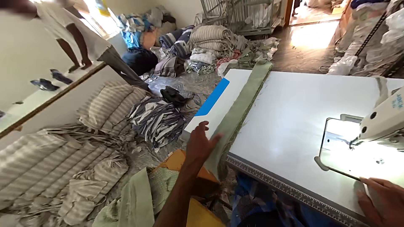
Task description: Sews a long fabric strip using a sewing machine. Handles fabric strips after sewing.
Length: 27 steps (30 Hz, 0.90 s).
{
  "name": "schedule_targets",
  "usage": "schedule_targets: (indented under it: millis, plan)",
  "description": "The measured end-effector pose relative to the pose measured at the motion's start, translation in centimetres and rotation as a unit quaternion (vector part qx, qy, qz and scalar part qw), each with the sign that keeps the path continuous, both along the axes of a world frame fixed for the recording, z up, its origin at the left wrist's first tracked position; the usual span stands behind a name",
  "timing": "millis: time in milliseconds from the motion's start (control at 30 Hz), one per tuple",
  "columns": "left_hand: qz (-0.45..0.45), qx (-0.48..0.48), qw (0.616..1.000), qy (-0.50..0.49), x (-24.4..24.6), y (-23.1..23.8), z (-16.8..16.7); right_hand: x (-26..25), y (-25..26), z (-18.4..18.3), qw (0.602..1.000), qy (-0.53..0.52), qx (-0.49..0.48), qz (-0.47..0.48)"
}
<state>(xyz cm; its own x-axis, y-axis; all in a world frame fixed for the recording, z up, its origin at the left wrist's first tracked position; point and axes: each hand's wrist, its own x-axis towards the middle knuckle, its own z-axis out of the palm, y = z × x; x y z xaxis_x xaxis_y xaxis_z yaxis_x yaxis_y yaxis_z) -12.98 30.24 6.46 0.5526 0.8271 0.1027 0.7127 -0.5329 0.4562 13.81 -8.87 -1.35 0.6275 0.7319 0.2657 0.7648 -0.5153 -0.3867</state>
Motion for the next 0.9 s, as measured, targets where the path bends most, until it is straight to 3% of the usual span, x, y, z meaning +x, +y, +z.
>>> schedule_targets:
  millis: [133, 267, 367, 433, 533, 667, 767, 900]
  plan:
    - [0.015, -0.001, 0.995, 0.094, -1.7, -5.1, -4.2, -1.6, 4.3, -0.6, 0.998, 0.003, 0.042, 0.036]
    - [0.142, -0.015, 0.989, -0.043, -4.2, -7.3, -10.8, -4.6, 7.2, -1.4, 0.995, -0.016, 0.073, 0.060]
    - [0.172, -0.150, 0.957, -0.179, -5.6, -6.8, -16.1, -5.6, 8.5, -2.2, 0.994, -0.054, 0.076, 0.048]
    - [0.149, -0.231, 0.934, -0.228, -6.8, -6.5, -17.6, -5.4, 8.6, -2.0, 0.994, -0.037, 0.075, 0.067]
    - [0.090, -0.299, 0.923, -0.224, -8.4, -6.9, -15.7, -5.9, 8.3, -1.2, 0.991, 0.009, 0.083, 0.108]
    - [0.086, -0.413, 0.861, -0.284, -10.4, -8.9, -11.7, -10.1, 9.2, 0.6, 0.967, 0.138, 0.080, 0.198]
    - [0.114, -0.434, 0.832, -0.326, -10.9, -10.1, -9.8, -14.0, 11.5, 0.2, 0.920, 0.282, 0.086, 0.259]
    - [0.132, -0.460, 0.803, -0.356, -10.2, -11.3, -7.6, -17.2, 15.3, 0.8, 0.842, 0.469, -0.025, 0.266]
